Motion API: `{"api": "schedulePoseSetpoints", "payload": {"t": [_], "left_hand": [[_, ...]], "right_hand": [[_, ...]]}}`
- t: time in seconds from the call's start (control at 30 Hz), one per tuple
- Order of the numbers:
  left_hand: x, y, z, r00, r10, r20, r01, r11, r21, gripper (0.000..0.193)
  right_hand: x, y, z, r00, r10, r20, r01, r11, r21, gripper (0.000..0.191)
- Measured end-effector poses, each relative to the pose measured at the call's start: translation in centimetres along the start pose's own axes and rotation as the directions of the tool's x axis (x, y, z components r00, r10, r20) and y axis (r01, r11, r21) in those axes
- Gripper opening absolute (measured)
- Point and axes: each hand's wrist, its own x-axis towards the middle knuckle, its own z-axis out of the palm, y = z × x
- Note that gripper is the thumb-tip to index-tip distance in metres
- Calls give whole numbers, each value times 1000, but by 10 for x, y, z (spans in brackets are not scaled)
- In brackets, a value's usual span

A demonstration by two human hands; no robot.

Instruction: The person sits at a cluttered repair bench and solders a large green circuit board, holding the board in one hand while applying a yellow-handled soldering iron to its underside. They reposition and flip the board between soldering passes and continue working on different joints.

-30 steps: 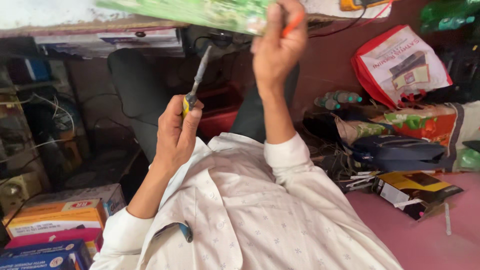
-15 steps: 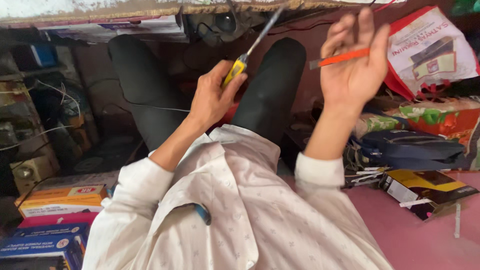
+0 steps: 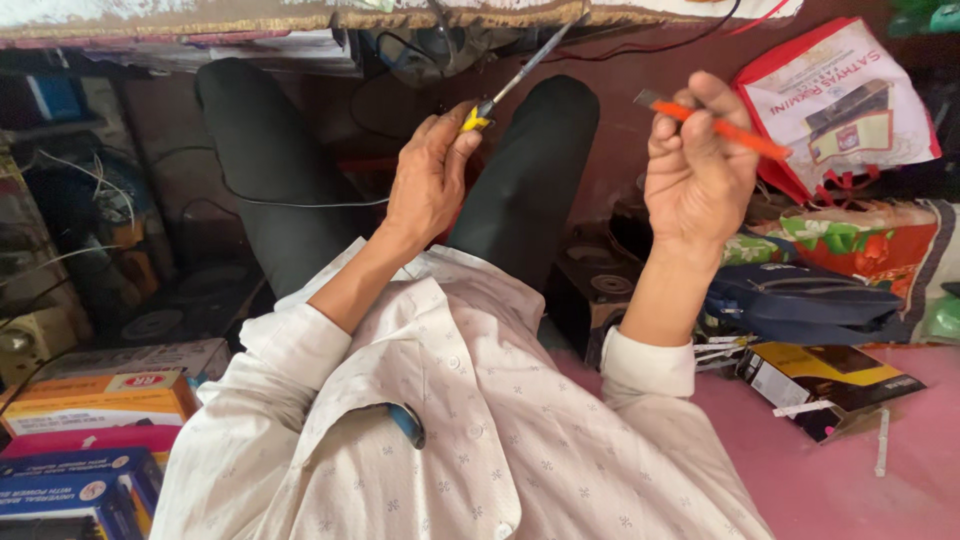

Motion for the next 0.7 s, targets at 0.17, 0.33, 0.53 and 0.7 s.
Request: {"api": "schedulePoseSetpoints", "payload": {"t": [0.17, 0.33, 0.53, 0.7], "left_hand": [[2, -5, 3, 999, 13, -36, -12, 1000, 7, 20], [6, -10, 11, 993, 85, -83, -88, 995, -36, 17], [2, -14, 8, 977, 106, -184, -121, 990, -71, 18], [-7, -20, -7, 983, 52, -176, -58, 998, -30, 21]], "right_hand": [[27, 1, 32, 993, -116, 36, 119, 986, -117, 18], [51, 10, 55, 939, -216, 267, 324, 817, -478, 8], [67, 1, 72, 853, -180, 490, 496, 576, -650, 5], [85, 3, 82, 856, -38, 516, 410, 658, -631, 12]]}}
